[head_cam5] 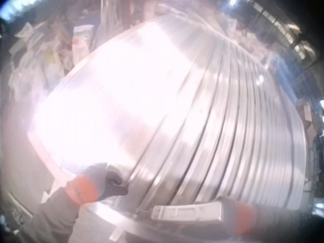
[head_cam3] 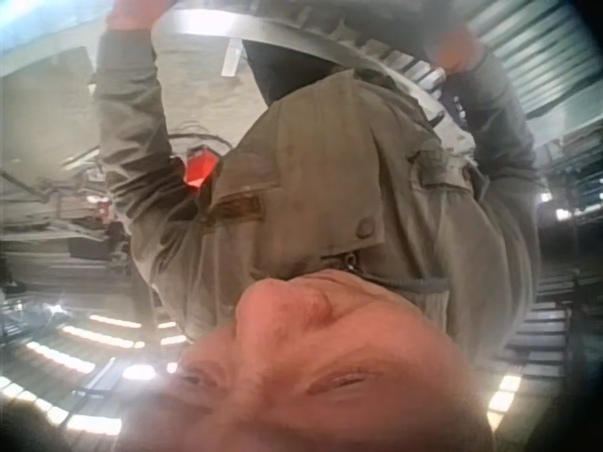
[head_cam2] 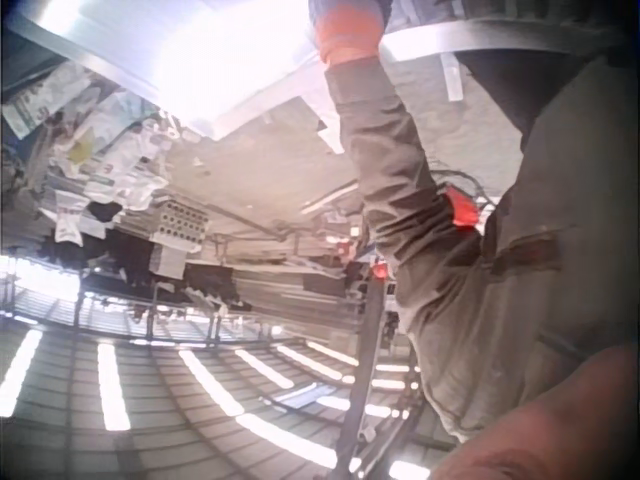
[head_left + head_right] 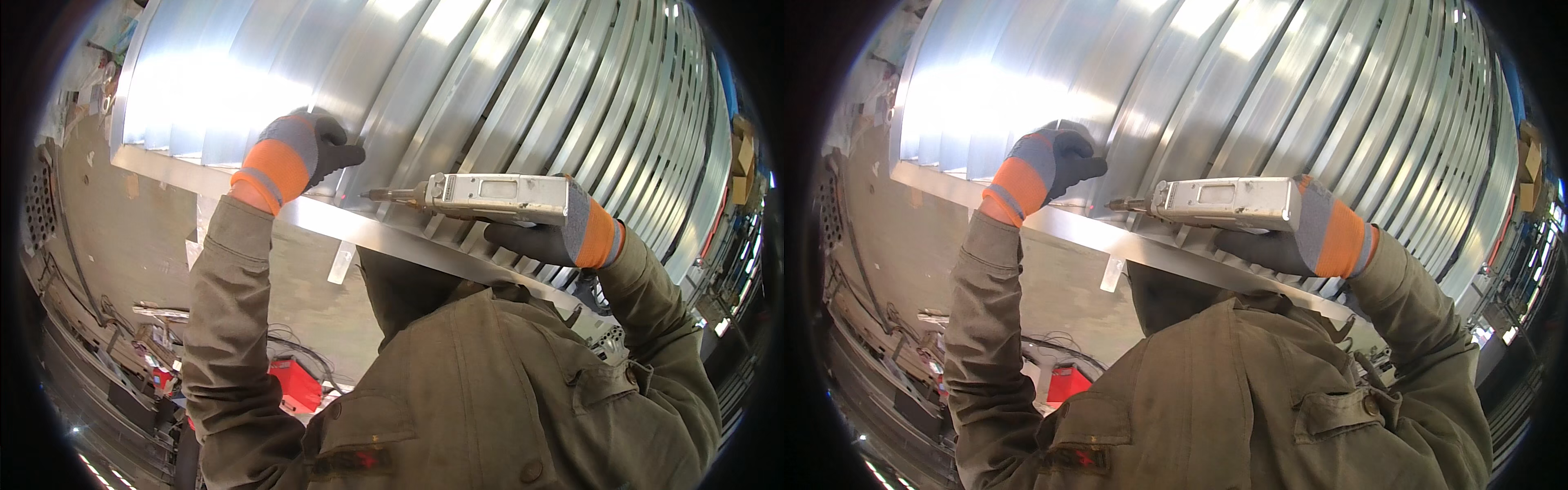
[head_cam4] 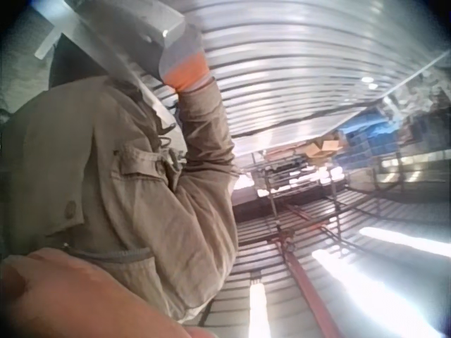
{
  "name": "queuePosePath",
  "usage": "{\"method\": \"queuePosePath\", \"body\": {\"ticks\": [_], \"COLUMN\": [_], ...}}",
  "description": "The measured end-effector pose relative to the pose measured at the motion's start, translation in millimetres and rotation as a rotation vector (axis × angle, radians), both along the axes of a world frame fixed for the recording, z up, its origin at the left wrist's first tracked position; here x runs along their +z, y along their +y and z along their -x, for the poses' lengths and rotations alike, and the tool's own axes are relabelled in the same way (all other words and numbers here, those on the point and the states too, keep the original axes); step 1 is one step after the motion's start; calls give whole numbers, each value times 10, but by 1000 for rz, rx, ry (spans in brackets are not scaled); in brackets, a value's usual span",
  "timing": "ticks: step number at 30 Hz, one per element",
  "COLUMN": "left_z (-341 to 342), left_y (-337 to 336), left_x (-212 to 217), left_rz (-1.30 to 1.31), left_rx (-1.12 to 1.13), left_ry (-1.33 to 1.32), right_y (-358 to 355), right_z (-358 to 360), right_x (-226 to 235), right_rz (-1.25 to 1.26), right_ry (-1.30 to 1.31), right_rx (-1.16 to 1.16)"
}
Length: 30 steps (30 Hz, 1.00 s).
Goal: The person welds a metal strip to a curved metal duct using a handheld welding gun, then taps the seam with a rubber mallet. The person repeats this weld-and-tap sequence along the duct seam.
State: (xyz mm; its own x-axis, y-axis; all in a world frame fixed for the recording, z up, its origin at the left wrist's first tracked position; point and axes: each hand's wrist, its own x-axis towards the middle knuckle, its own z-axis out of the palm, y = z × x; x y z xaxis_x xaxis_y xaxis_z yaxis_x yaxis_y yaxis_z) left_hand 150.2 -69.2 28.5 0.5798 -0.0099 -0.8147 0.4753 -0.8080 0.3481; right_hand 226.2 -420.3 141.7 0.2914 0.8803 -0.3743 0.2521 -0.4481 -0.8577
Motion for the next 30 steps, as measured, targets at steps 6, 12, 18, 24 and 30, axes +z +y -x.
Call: {"method": "queuePosePath", "body": {"ticks": [6, 12, 18, 24, 30], "left_z": [-214, -128, -49, 0, 11], "left_y": [-213, -216, -187, -143, -128], "left_x": [-120, -47, -43, -111, -158], "left_rz": [-10, 53, 87, 89, 110], "left_rx": [-129, 24, 96, 74, 99], "left_ry": [202, 135, 87, 89, 121], "right_y": [-64, -213, -278, -242, -522], "right_z": [-35, 34, 51, 11, 167], "right_x": [-193, -478, -519, -514, -824], "right_rz": [-97, -68, -56, 4, 1], "right_ry": [-56, 240, 481, 500, 381], "right_rx": [39, -109, -178, -121, -143]}}
